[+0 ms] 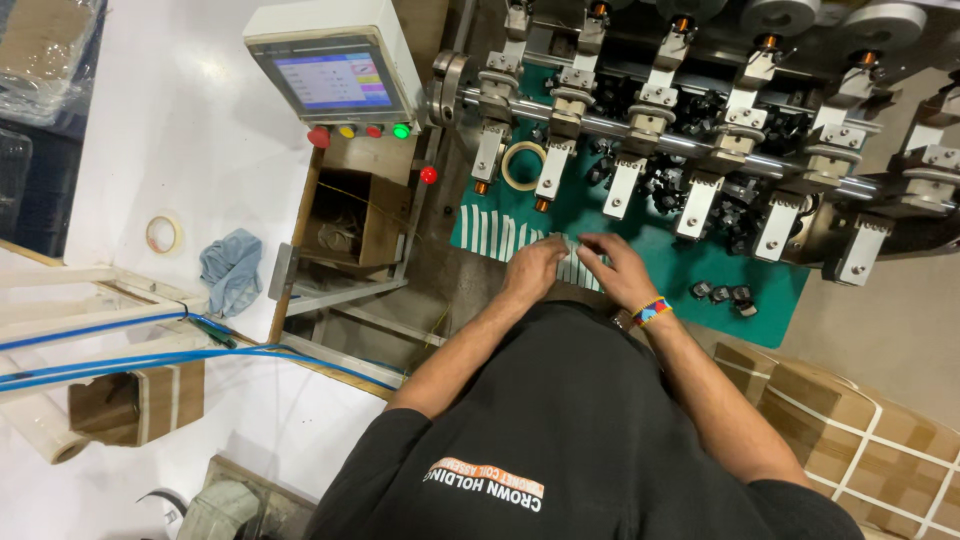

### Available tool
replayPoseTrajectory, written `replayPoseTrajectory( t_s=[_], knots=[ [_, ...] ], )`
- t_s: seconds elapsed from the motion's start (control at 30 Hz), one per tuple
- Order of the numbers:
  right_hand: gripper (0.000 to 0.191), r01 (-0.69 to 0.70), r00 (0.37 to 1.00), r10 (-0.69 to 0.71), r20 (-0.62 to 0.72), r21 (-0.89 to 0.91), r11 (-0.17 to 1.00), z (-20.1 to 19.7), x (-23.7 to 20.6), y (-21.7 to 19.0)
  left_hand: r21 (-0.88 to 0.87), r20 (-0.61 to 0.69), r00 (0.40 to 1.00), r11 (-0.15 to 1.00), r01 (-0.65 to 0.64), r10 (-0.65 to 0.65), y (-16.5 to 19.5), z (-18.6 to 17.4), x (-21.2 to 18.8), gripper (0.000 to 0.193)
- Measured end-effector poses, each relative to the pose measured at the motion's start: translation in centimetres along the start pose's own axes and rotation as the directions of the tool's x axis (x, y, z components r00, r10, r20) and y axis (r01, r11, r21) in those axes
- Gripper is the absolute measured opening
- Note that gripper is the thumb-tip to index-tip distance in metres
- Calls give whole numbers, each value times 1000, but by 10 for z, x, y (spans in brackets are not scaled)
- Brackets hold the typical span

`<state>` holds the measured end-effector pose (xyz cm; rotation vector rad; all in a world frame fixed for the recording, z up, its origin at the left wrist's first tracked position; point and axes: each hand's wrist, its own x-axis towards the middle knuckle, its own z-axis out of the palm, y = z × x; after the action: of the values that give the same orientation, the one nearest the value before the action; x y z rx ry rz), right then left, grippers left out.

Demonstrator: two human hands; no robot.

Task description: The person uses pliers to remove small black components from a multi-station machine and places them on a green tray. They then pick up white rectangular pieces and small black parts, assembling them by hand and placing the assembled units on the tray. The person repeats this process throughout the clip.

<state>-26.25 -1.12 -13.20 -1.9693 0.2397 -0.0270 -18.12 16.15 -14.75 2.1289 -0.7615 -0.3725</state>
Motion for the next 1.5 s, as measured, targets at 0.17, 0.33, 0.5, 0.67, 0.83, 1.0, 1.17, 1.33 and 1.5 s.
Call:
replayPoseTrajectory(
  t_s=[0.17, 0.33, 0.5, 0.67, 0.83, 1.0, 1.17, 1.33, 1.5],
  knots=[
    [47, -401, 916, 313, 251, 594, 698, 57, 63, -34, -14, 180, 979, 995, 100, -96, -32, -40, -11, 18],
    [39, -450, 871, 440, 221, 719, 530, 75, 69, -45, -231, 136, 968, 944, 237, -210, -26, -96, -11, 24],
    [41, -678, 735, 393, 553, 621, 393, 51, 19, -39, -276, 47, 972, 938, -211, 232, 1, -121, 2, 27],
    [48, -765, 643, 298, 705, 607, 215, 17, -18, -18, -512, 377, 857, 850, -123, 352, 24, -98, 20, 38],
    [58, -711, 702, 144, 697, 697, 94, -12, -41, 5, -623, 489, 817, 778, 81, 306, 29, -56, 28, 36],
    [57, -441, 885, 408, 225, 689, 576, -22, -64, -1, -820, 447, 890, 438, 367, 92, 33, -14, 33, 32],
    [25, -75, 982, 69, -178, -26, 997, -38, -91, -37, -648, 292, 956, 726, 228, -39, 58, -1, 28, 36],
    [16, 15, 972, -106, -208, -399, 917, -75, -100, -55, -358, 360, 908, 931, -79, 215, 82, -1, 23, 37],
    [24, -28, 966, 28, -255, 4, 1000, -99, -81, -20, -662, 418, 889, 733, 158, 186, 83, 21, 15, 36]
  ],
)
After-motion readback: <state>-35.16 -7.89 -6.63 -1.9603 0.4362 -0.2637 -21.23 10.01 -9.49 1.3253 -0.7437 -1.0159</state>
